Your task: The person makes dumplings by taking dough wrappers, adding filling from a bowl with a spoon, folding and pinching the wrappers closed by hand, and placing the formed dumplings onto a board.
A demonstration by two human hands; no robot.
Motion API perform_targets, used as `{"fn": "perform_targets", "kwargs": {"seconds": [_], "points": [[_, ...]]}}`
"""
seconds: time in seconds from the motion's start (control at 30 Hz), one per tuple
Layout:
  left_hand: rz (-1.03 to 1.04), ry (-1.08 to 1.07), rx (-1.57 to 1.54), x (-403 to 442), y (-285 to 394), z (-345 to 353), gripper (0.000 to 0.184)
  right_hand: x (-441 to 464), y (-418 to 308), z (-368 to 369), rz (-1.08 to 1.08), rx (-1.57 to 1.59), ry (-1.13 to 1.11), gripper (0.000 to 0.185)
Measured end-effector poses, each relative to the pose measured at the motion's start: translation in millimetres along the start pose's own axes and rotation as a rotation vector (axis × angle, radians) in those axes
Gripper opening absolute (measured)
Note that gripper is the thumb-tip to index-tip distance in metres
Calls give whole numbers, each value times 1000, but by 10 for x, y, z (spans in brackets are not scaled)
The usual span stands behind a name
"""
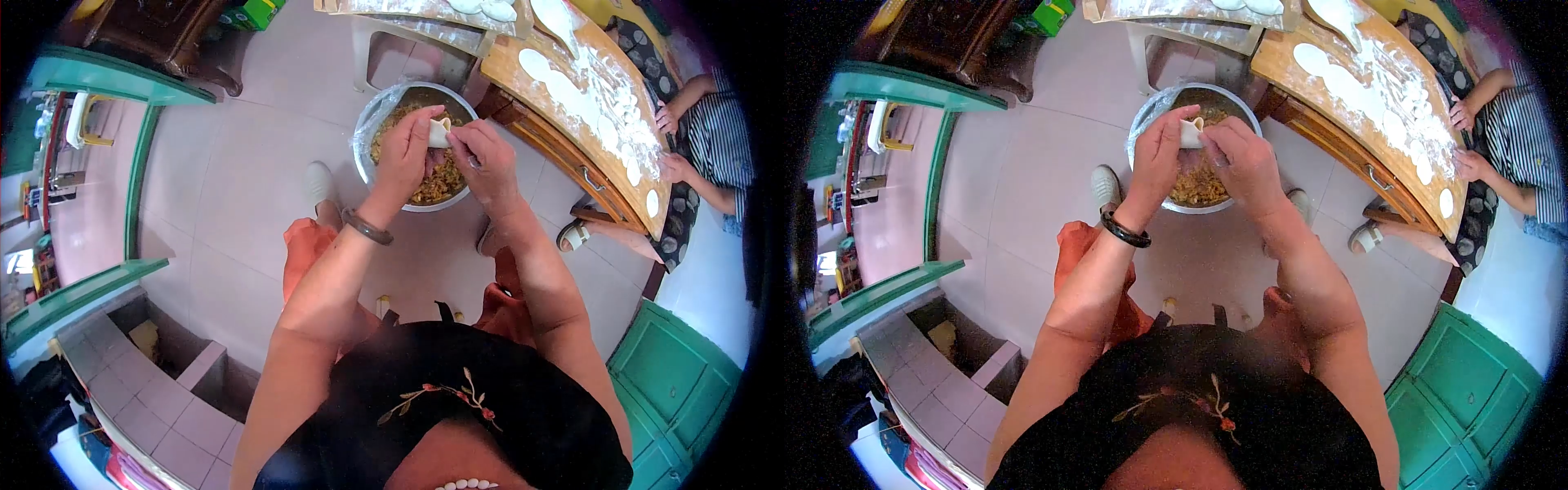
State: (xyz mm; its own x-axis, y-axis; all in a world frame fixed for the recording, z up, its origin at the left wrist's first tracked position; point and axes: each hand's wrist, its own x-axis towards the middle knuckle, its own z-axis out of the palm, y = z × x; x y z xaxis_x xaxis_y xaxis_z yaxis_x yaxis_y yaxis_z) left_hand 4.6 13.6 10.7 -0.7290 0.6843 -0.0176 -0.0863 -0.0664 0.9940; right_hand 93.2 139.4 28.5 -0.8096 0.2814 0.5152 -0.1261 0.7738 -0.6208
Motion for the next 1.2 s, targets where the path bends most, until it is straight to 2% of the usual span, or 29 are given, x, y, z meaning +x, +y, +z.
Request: {"fn": "perform_targets", "kwargs": {"seconds": [0.03,0.1,0.2,0.3,0.4,0.5,0.63,0.73,0.8,0.87,0.93,1.03,1.1,1.2], "points": [[-40,-11,-30,-2,4,2,37,-2,7,-5,46,39,-13,13],[78,33,-14,21,-23,31,36,-8,17,-10,135,120,-44,13],[110,57,22,-2,3,61,36,51,-73,-42,355,287,-12,11],[126,45,70,-5,-17,77,37,83,-93,-32,343,301,-35,10],[162,39,91,-11,-38,109,37,51,-15,23,192,293,13,9],[129,7,33,-22,-60,118,38,54,-34,-6,172,237,10,7],[-40,-170,-166,-60,-60,44,50,33,-9,-15,231,309,17,6],[32,-210,-165,-71,8,46,55,13,51,-45,354,409,-20,8],[79,-191,-75,-50,-21,85,50,6,66,-55,426,447,-68,9],[16,-186,-69,-44,-19,90,46,26,52,-69,397,444,-101,10],[-155,-196,-148,-39,24,75,44,29,67,-62,363,437,-148,11],[-234,-242,-142,-15,-30,42,43,28,127,-55,318,391,-215,12],[-222,-189,-116,-16,-92,60,43,38,140,-51,301,328,-225,13],[-236,-181,-166,-1,-66,52,43,26,158,-3,410,364,17,20]]}}
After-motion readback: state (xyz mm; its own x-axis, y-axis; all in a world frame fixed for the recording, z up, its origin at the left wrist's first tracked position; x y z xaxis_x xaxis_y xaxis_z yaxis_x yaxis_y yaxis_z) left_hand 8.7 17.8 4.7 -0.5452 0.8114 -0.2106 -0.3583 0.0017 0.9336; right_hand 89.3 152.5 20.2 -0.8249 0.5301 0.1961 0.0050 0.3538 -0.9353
